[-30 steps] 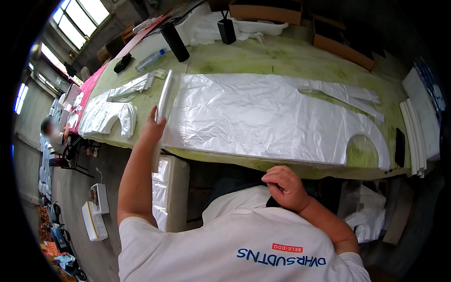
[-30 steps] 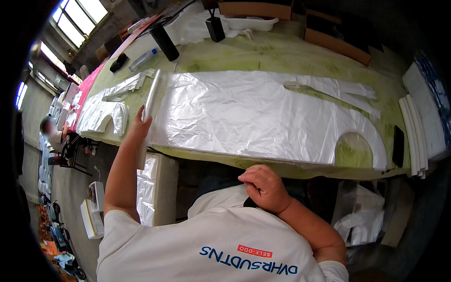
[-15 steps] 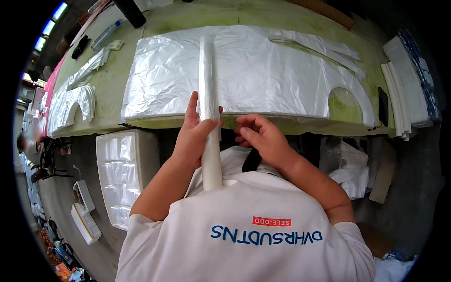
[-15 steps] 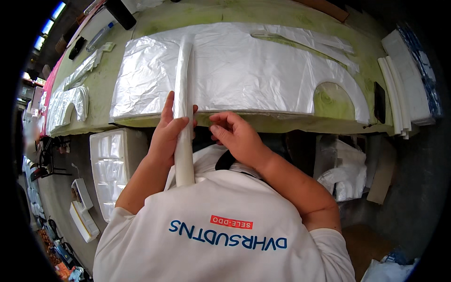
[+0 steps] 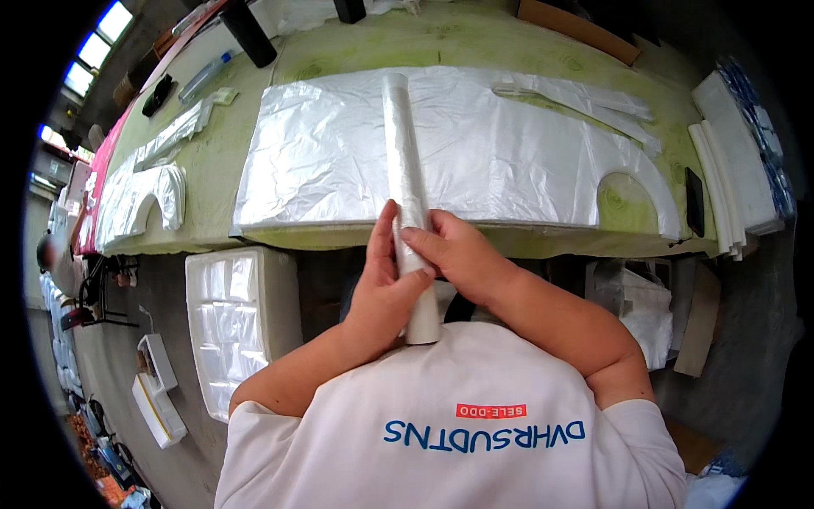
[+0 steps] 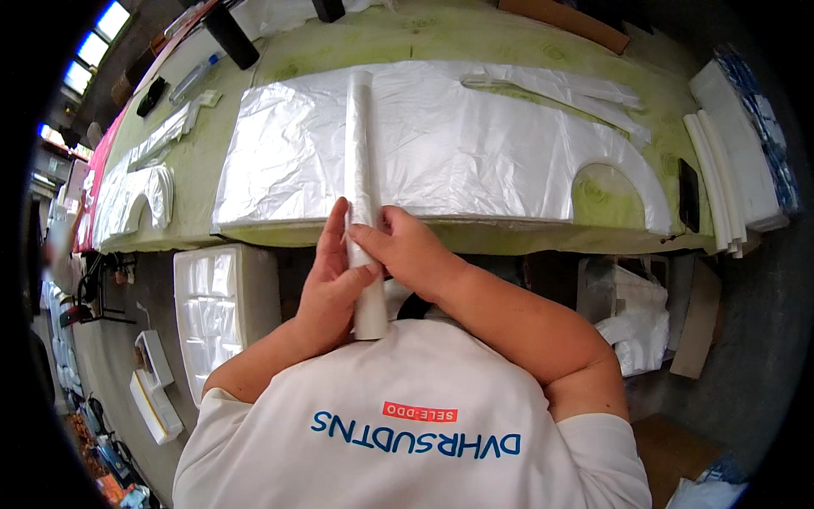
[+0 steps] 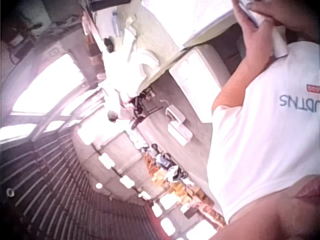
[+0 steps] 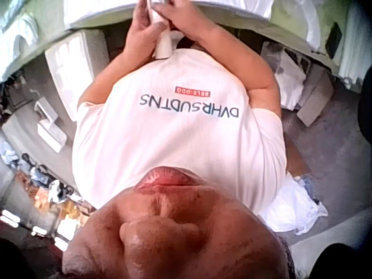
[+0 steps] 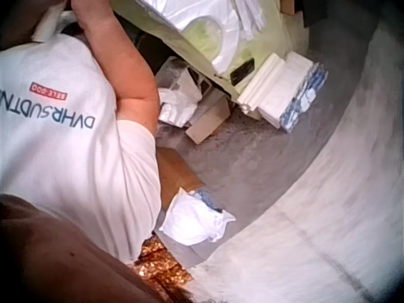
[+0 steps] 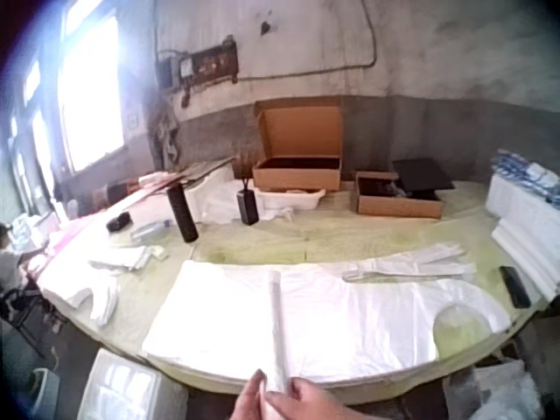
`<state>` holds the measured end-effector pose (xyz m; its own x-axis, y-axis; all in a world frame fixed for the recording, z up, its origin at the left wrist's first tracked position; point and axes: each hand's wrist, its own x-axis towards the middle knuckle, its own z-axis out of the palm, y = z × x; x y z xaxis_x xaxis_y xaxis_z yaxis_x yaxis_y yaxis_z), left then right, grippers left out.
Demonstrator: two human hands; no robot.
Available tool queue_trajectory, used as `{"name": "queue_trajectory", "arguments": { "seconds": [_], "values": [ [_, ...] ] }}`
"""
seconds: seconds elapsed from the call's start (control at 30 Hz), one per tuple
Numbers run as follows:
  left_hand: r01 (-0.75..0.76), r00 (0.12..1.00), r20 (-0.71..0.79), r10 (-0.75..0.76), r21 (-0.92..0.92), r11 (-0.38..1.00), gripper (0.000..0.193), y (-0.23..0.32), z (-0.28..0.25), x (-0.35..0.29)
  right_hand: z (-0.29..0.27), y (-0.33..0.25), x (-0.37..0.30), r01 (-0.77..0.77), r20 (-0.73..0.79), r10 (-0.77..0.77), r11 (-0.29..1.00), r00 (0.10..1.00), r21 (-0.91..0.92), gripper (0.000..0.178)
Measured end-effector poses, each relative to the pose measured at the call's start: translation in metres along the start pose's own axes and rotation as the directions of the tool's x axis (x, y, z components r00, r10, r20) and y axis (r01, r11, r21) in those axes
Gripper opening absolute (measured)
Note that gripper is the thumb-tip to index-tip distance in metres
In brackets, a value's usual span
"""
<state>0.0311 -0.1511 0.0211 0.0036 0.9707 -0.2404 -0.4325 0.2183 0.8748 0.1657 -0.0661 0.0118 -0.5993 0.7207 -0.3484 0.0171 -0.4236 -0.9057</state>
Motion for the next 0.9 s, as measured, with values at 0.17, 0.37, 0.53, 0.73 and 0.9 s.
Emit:
{"name": "queue_trajectory", "arguments": {
  "seconds": [0.17,0.37,0.53,0.73,0.9],
  "values": [
    [-0.345,0.937,0.157,0.312,0.561,0.753,0.09,0.013,-0.006,0.039,-0.048,-0.009,-0.02,-0.007,-0.133,-0.006,0.995,0.991,-0.097,0.05],
    [-0.29,0.9,0.125,0.417,0.887,0.36,0.079,0.024,-0.045,0.16,-0.102,0.017,-0.068,-0.089,-0.166,0.044,0.958,0.985,-0.272,0.056],
    [-0.031,0.997,-0.005,0.073,0.877,0.48,0.071,0.062,-0.03,0.204,-0.112,0.032,-0.1,-0.077,-0.164,0.047,0.98,0.985,-0.181,0.057],
    [0.046,0.961,0.027,-0.274,0.966,0.256,0.07,0.102,-0.011,0.224,-0.119,0.037,-0.106,-0.057,-0.147,0.034,0.987,0.989,-0.152,0.057],
    [0.11,0.926,0.019,-0.378,0.941,0.319,0.056,0.099,-0.03,0.251,-0.122,0.032,-0.1,-0.062,-0.126,0.04,0.982,0.991,-0.181,0.058]
  ]
}}
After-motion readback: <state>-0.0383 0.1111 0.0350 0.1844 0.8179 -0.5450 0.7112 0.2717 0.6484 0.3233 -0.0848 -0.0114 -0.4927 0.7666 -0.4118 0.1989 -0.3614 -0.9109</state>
